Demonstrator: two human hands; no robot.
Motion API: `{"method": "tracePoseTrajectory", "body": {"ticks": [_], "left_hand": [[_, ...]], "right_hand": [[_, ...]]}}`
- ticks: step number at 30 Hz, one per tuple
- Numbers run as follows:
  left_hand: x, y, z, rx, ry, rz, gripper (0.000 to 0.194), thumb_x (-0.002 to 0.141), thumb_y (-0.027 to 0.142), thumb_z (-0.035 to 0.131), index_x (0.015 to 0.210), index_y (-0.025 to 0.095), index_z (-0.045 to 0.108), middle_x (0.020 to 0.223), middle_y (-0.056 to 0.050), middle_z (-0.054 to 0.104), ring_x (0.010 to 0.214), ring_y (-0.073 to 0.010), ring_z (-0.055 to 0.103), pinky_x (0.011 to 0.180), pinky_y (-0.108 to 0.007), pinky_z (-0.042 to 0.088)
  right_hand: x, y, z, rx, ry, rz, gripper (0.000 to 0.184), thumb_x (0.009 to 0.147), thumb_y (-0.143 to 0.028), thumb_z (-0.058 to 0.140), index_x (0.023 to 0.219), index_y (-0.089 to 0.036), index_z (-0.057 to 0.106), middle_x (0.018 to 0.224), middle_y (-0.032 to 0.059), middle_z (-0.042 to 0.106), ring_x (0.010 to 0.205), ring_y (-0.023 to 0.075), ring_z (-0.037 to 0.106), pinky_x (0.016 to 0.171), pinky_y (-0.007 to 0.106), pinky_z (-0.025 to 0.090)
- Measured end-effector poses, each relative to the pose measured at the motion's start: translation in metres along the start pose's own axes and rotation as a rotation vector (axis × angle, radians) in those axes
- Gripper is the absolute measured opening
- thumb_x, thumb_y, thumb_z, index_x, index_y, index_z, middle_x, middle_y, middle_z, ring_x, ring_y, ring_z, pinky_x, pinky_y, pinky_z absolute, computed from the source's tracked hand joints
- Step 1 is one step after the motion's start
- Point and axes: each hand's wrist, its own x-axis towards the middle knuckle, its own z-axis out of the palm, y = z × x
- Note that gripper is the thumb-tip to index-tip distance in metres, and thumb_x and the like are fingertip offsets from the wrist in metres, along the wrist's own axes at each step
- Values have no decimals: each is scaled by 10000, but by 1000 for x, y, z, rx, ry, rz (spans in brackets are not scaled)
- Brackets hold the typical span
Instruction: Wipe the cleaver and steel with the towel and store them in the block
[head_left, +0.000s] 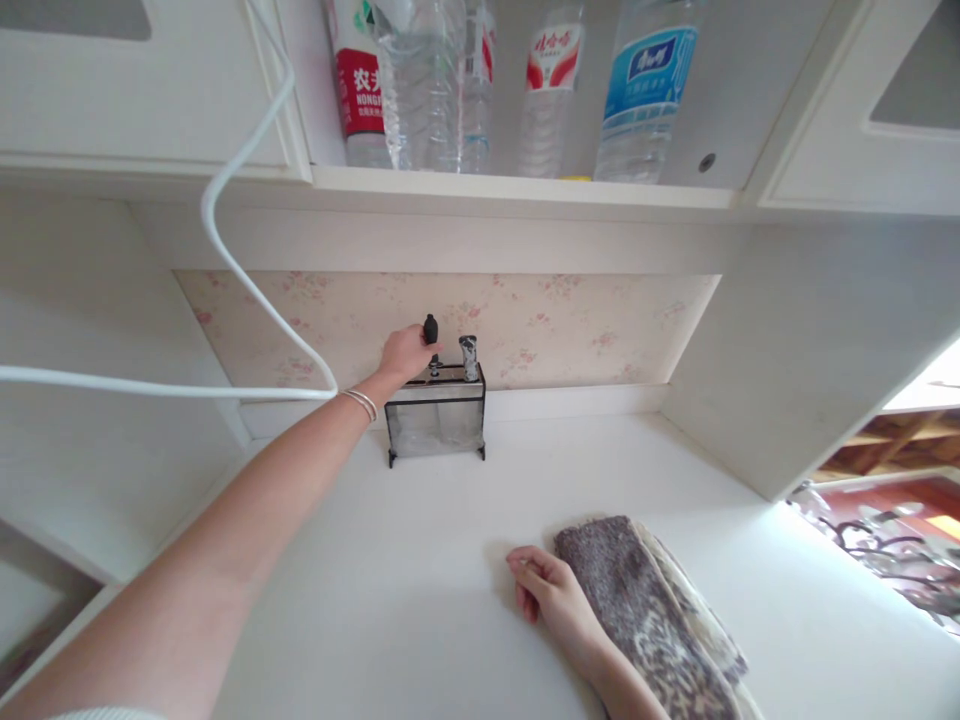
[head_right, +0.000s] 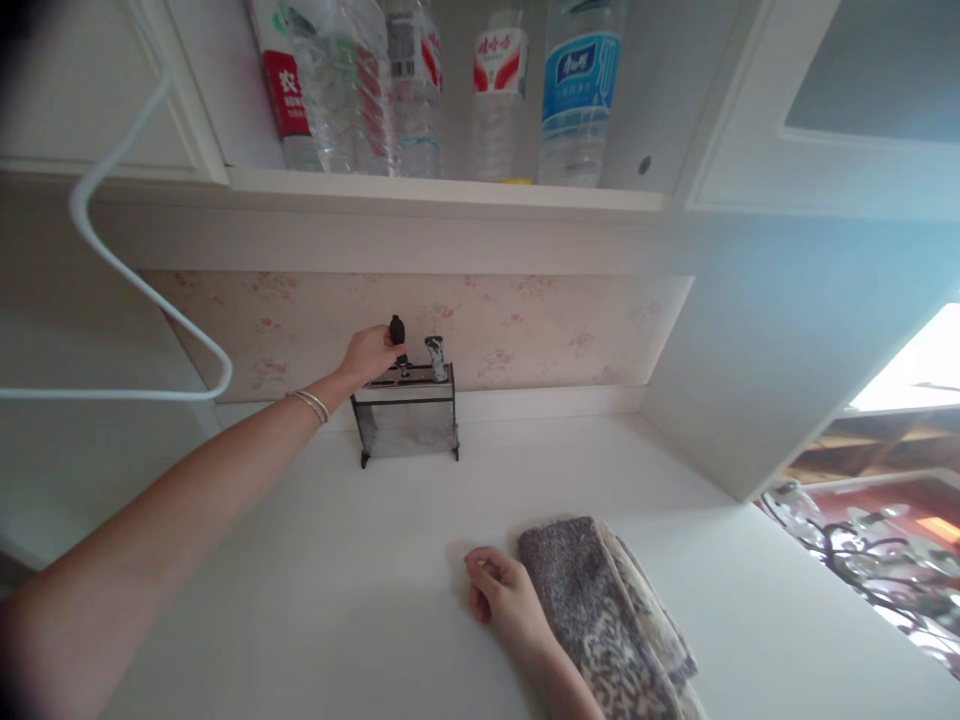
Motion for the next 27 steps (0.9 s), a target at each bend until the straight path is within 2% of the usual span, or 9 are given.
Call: {"method": "tracePoseTrajectory", "body": {"ticks": [9, 13, 22, 27], "left_hand": [[-4, 0, 15, 16, -19, 0, 281, 764, 426, 646, 879, 176, 700, 889, -112, 736, 872, -286, 672, 753, -345, 480], [-6, -4, 19, 3, -26, 3, 283, 768, 430, 648, 879, 174, 699, 904, -106, 741, 863, -265, 677, 746, -324, 482], [-9, -9, 19, -51, -21, 4, 326, 735, 500, 672, 816, 184, 691, 887, -105, 741, 851, -269, 676, 732, -330, 478], [-12, -8, 19, -140, -11, -21, 319, 664, 477, 742, 783, 187, 681, 845, -109, 733, 842, -283, 669, 761, -354, 475]], "right_hand": [[0, 2, -1, -2, 1, -4, 409, 768, -558, 626, 867, -162, 607, 517, -44, 536, 429, 95, 427, 445, 237, 307], [0, 1, -1, 0, 1, 0, 412, 768, -560, 630, 876, -162, 613, 512, -46, 533, 430, 98, 425, 443, 236, 303], [0, 3, 0, -44, 30, -18, 433, 768, -570, 624, 893, -155, 627, 523, -41, 536, 437, 102, 436, 446, 237, 308], [-3, 7, 4, -177, 50, -68, 443, 791, -595, 580, 888, -166, 634, 525, -40, 532, 448, 108, 445, 455, 240, 312]]}}
